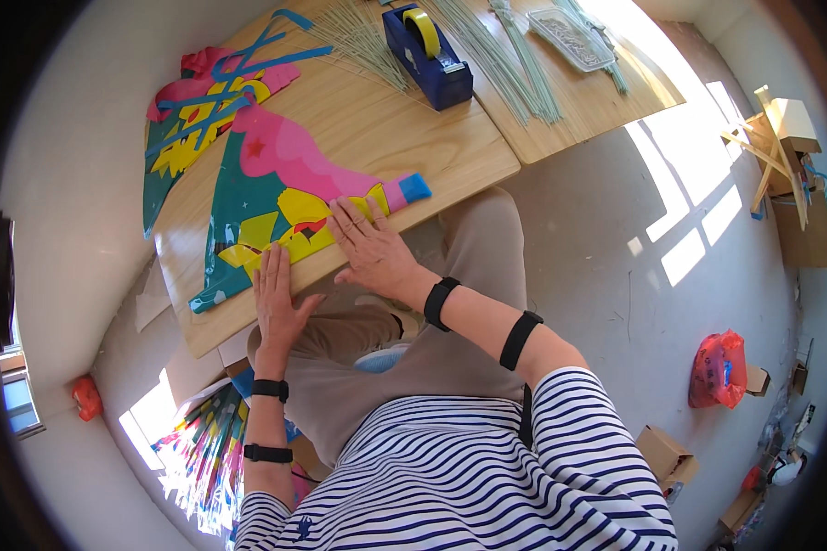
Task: Assembling and taping colorful triangular kite pieces on a wooden table.
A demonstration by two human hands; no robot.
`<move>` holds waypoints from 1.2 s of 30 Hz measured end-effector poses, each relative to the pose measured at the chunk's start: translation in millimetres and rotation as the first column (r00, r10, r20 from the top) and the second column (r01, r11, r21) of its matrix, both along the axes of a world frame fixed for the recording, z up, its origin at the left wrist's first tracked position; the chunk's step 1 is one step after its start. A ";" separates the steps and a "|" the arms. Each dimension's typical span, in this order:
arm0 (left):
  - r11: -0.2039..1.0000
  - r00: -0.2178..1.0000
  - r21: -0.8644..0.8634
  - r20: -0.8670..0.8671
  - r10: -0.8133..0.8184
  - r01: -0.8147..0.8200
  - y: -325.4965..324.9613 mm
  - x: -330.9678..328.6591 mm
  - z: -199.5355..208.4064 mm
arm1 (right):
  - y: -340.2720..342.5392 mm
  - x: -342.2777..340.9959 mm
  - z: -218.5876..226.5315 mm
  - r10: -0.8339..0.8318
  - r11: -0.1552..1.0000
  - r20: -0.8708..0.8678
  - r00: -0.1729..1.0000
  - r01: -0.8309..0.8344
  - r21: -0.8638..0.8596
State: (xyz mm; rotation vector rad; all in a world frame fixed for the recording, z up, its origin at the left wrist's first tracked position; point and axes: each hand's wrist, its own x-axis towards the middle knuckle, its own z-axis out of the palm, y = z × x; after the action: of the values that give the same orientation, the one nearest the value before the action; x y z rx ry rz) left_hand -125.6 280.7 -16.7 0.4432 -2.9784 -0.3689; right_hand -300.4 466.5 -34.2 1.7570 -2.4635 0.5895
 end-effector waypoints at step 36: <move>1.000 1.000 -0.011 0.018 0.004 -0.004 -2.1 1.4 0.8 | 113.9 -253.0 23.1 -0.867 0.448 0.235 0.440 0.894 -0.019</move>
State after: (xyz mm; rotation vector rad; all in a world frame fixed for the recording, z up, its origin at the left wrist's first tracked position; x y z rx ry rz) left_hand -124.2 278.6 -15.9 0.4537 -2.9945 -0.3507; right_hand -553.4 580.3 -11.1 0.1356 -2.8619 0.7652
